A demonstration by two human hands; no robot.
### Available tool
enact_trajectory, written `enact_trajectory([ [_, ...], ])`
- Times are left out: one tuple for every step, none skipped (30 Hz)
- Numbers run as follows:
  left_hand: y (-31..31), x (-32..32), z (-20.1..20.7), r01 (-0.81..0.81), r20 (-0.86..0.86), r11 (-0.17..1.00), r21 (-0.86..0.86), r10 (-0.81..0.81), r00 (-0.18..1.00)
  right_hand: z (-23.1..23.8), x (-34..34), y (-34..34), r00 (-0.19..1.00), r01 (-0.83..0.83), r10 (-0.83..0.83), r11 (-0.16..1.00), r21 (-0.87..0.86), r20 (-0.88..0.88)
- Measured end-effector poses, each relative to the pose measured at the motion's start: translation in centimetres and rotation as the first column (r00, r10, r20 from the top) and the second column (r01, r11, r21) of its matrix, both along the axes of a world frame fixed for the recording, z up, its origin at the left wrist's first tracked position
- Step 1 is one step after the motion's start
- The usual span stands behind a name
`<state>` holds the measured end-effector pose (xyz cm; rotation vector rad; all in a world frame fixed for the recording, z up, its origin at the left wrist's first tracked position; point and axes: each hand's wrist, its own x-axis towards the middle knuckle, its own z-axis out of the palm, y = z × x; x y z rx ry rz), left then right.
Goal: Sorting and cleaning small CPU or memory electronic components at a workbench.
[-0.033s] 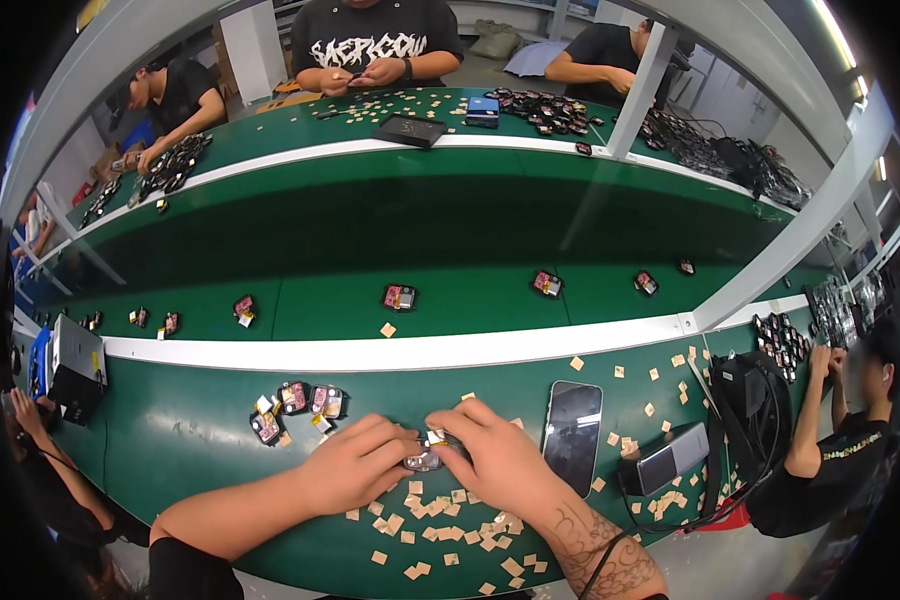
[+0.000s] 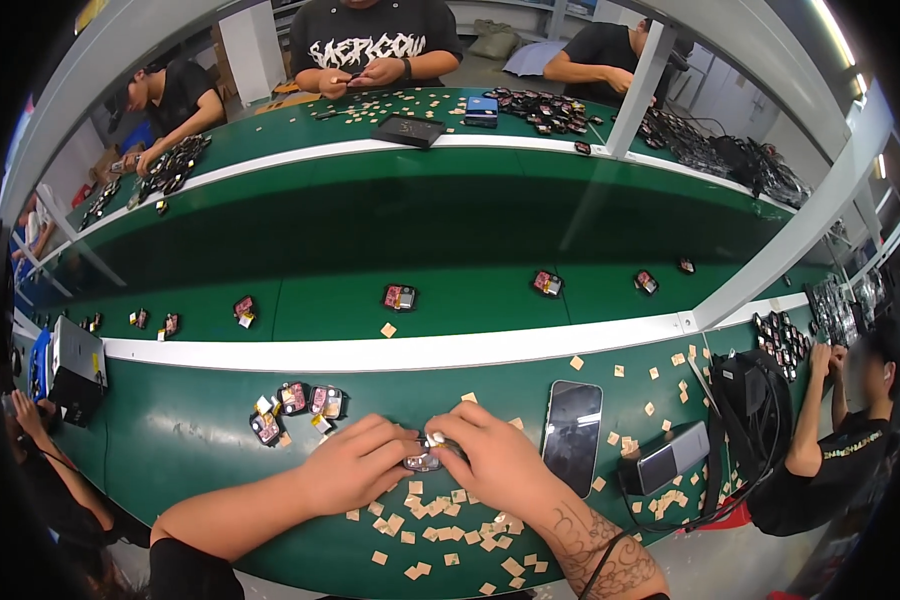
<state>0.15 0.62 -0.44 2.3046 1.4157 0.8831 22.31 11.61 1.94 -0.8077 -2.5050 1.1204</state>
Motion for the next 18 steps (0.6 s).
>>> enact_trajectory([
  [0.0, -0.1, 0.0, 0.011, -0.002, 1.000, -0.008, -0.011, 1.000, -0.1, -0.1, 0.0, 1.000, 0.003, -0.003, 1.000, -0.001, -0.002],
  [0.0, -0.1, 0.0, 0.013, -0.002, 1.000, -0.009, -0.013, 1.000, -0.2, 0.0, 0.1, 1.000, -0.003, 0.002, 1.000, -0.030, -0.031],
  [0.0, -0.1, 0.0, 0.012, -0.024, 1.000, -0.008, -0.012, 1.000, -0.3, 0.0, 0.1, 0.998, -0.010, 0.006, 0.998, -0.058, -0.060],
  [0.0, -0.1, 0.0, 0.012, -0.045, 1.000, -0.008, -0.012, 0.999, -0.4, 0.0, 0.3, 0.998, -0.008, 0.004, 0.998, -0.060, -0.060],
  [-0.1, -0.1, 0.1, 0.013, -0.046, 1.000, -0.010, -0.014, 0.999, -0.5, 0.1, 0.4, 0.997, -0.016, 0.006, 0.992, -0.126, -0.082],
  [-0.1, -0.2, 0.1, 0.018, -0.055, 1.000, -0.002, -0.018, 0.998, -0.6, 0.2, 0.5, 0.995, -0.026, 0.006, 0.981, -0.192, -0.104],
  [-0.1, -0.2, 0.2, 0.023, -0.064, 1.000, 0.006, -0.022, 0.998, -0.5, 0.3, 0.5, 0.995, -0.024, 0.004, 0.981, -0.194, -0.104],
  [-0.1, -0.3, 0.1, 0.023, -0.064, 1.000, 0.003, -0.022, 0.998, -0.3, 0.3, 0.5, 0.995, -0.035, 0.016, 0.980, -0.195, -0.098],
  [-0.1, -0.3, 0.1, 0.028, -0.058, 1.000, 0.008, -0.027, 0.998, -0.2, 0.4, 0.6, 0.995, -0.046, 0.029, 0.979, -0.196, -0.091],
  [-0.1, -0.4, 0.0, 0.033, -0.051, 0.999, 0.014, -0.032, 0.998, 0.1, 0.6, 0.8, 0.995, -0.047, 0.029, 0.979, -0.199, -0.092],
  [-0.1, -0.4, 0.0, 0.031, -0.051, 0.999, 0.011, -0.031, 0.998, 0.4, 0.8, 1.1, 0.996, -0.066, 0.053, 0.975, -0.210, -0.068],
  [-0.1, -0.4, -0.1, 0.030, -0.046, 1.000, 0.011, -0.029, 0.999, 0.6, 1.0, 1.3, 0.996, -0.086, 0.078, 0.971, -0.221, -0.044],
  [-0.1, -0.4, -0.2, 0.028, -0.041, 1.000, 0.010, -0.028, 0.999, 0.7, 1.1, 1.4, 0.996, -0.088, 0.080, 0.971, -0.224, -0.043],
  [-0.1, -0.5, -0.2, 0.027, -0.041, 1.000, 0.008, -0.027, 0.999, 0.8, 1.2, 1.6, 0.995, -0.095, 0.086, 0.968, -0.234, -0.048],
  [0.0, -0.5, -0.2, 0.025, -0.026, 1.000, -0.011, -0.025, 0.999, 0.9, 1.2, 1.6, 0.994, -0.102, 0.092, 0.964, -0.244, -0.053],
  [0.0, -0.6, -0.2, 0.023, -0.011, 0.999, -0.030, -0.023, 1.000, 0.9, 1.2, 1.6, 0.994, -0.103, 0.092, 0.964, -0.245, -0.053],
  [-0.1, -0.6, -0.2, 0.024, -0.011, 0.999, -0.031, -0.025, 1.000, 1.0, 1.2, 1.6, 0.996, -0.093, 0.087, 0.965, -0.244, -0.038],
  [-0.2, -0.6, -0.1, 0.026, -0.029, 0.998, -0.055, -0.028, 0.999, 1.0, 1.2, 1.5, 0.996, -0.084, 0.081, 0.967, -0.242, -0.023],
])
